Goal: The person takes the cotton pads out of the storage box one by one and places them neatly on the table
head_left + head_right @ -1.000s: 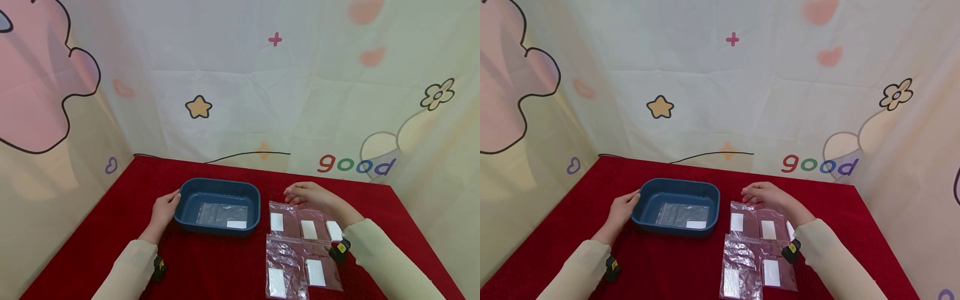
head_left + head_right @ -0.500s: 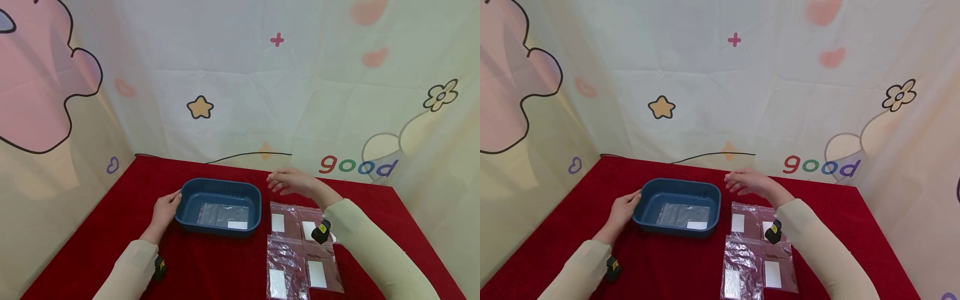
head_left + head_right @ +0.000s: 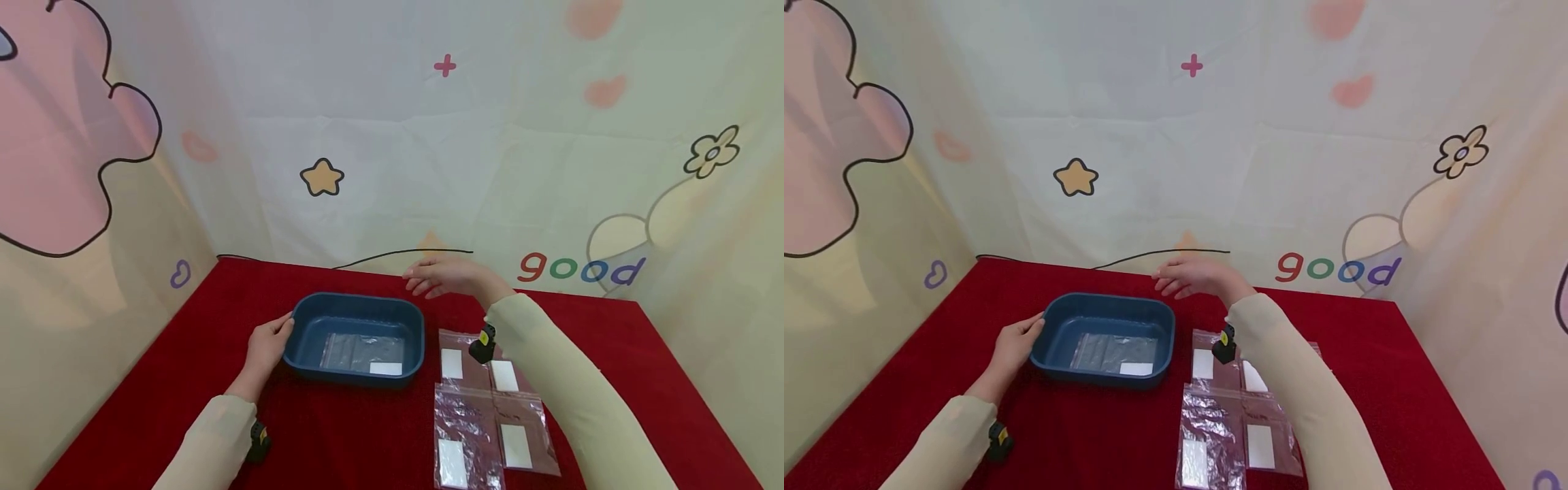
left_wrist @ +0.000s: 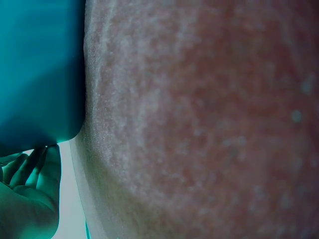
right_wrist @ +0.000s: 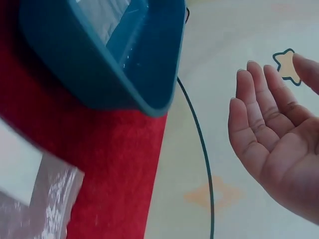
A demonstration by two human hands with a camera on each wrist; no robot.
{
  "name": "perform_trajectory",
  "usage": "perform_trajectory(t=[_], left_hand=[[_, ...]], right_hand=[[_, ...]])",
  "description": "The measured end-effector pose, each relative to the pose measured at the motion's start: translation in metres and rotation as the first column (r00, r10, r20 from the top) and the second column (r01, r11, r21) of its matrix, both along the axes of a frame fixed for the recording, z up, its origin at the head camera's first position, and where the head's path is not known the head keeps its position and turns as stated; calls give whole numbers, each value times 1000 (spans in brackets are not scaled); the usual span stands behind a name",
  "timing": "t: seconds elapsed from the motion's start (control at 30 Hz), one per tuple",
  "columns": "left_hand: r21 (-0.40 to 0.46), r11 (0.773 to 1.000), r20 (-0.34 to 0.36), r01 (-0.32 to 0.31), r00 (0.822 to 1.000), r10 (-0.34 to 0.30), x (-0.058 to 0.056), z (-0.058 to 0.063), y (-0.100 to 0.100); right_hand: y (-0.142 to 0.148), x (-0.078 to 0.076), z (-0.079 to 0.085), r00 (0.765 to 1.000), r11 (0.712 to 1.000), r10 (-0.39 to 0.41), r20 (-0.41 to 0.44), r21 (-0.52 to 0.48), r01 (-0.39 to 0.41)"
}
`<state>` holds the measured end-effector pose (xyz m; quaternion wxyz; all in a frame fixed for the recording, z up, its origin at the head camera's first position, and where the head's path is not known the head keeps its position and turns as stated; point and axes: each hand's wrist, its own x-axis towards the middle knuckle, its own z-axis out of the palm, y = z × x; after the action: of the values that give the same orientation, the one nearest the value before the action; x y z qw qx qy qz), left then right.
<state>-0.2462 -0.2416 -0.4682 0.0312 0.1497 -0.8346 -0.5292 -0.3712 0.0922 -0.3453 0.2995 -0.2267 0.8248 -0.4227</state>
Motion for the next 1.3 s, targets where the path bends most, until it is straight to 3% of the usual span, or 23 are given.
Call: perform_trajectory(t=[0.5,0.8,1.3], left_hand=[[-25,1000,-15,-4,1000,4,-1,0,-2],[-31,1000,-21,-4,1000,4,-1,-2,-1],[-34,999,-26,-5,1000,4,-2,-2,-1]], right_hand=[[-62,-13,-2,991,979,119,68,161,-128],[-76,-16,-15,985,979,76,157,176,-104],[-104,-12,-44,957,949,80,279,273,-159]])
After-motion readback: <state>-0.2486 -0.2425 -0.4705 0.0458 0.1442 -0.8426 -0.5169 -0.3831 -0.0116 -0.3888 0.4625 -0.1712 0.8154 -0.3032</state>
